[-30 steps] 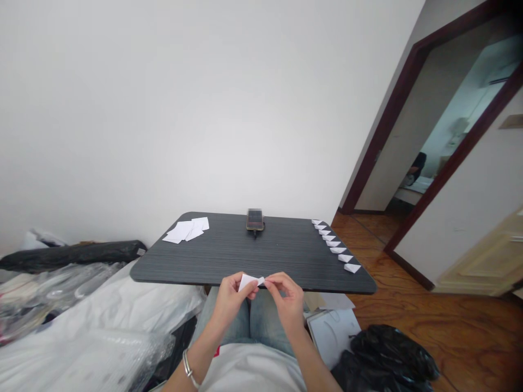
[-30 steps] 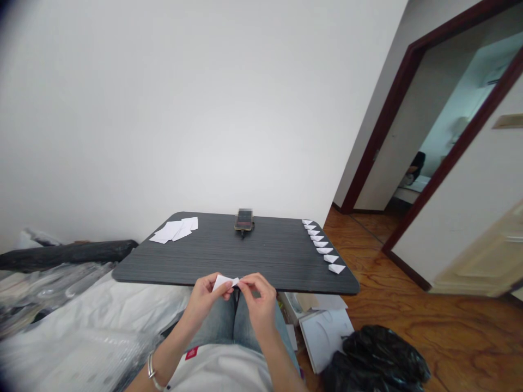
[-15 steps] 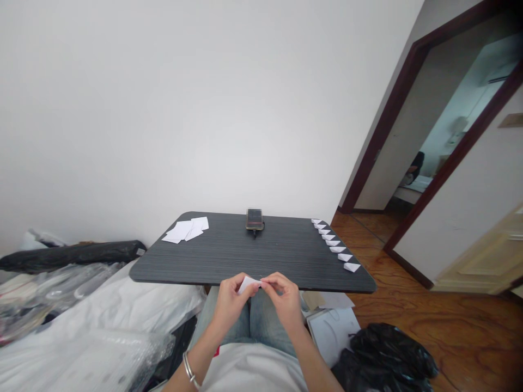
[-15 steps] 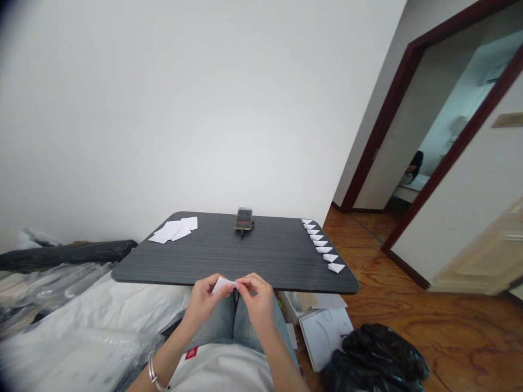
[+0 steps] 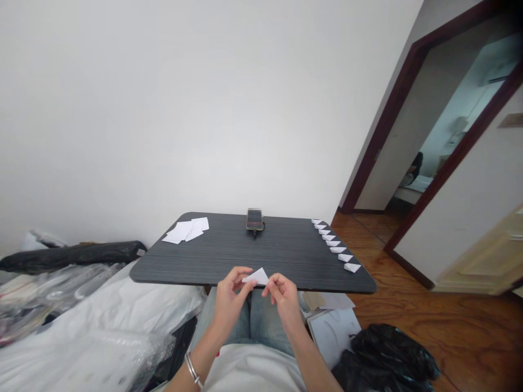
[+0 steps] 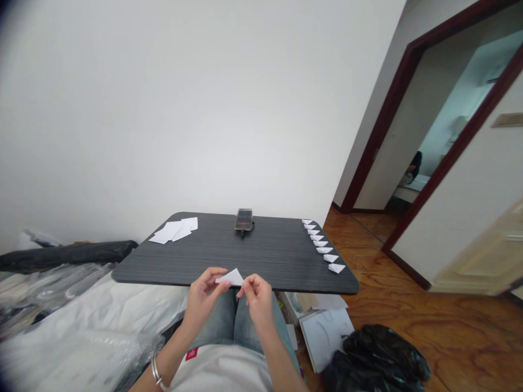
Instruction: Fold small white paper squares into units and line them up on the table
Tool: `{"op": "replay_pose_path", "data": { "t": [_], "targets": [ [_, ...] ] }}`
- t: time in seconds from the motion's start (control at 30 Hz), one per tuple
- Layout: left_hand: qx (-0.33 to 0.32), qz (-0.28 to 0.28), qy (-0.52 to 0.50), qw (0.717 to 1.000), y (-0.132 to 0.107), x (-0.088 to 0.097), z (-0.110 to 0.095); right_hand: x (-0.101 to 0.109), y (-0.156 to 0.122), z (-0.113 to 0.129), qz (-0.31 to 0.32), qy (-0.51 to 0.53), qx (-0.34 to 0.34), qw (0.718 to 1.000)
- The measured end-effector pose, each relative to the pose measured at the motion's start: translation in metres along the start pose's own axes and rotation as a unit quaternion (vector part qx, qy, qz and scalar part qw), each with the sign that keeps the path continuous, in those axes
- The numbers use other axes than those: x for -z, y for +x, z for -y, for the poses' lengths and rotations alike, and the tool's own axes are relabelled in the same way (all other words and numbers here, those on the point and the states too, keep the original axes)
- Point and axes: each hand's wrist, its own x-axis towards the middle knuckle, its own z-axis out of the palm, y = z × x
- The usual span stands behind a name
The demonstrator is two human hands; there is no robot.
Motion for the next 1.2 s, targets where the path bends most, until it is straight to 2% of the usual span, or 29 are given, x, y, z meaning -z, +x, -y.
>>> {"op": "replay_pose_path", "data": {
  "t": [0.1,0.2,0.37,0.57,0.7,0.93,1.2],
  "targets": [
    [-0.011,-0.041,-0.032,0.999,0.000,0.001,0.000,-0.002,-0.001,0.001,-0.011,0.022,-0.011,1.000],
    [-0.027,-0.074,-0.043,0.996,0.001,0.002,-0.003,-0.002,-0.001,0.002,0.029,0.028,-0.027,0.999],
    [-0.057,-0.090,-0.012,0.994,0.000,0.003,0.000,-0.002,0.000,0.003,0.049,0.020,-0.033,0.998],
    [-0.103,-0.147,0.008,0.984,-0.002,0.001,0.010,-0.003,-0.002,0.007,0.051,0.012,-0.023,0.998],
    [-0.121,-0.120,0.037,0.985,-0.002,0.003,0.006,-0.004,-0.003,0.007,0.049,0.006,-0.024,0.998],
    [-0.075,-0.105,0.031,0.991,0.001,0.007,-0.002,-0.003,-0.002,0.004,0.034,-0.013,-0.016,0.999],
    [-0.023,-0.088,0.007,0.996,0.003,0.009,-0.001,-0.001,-0.002,0.001,0.022,-0.047,-0.002,0.999]
  ]
}}
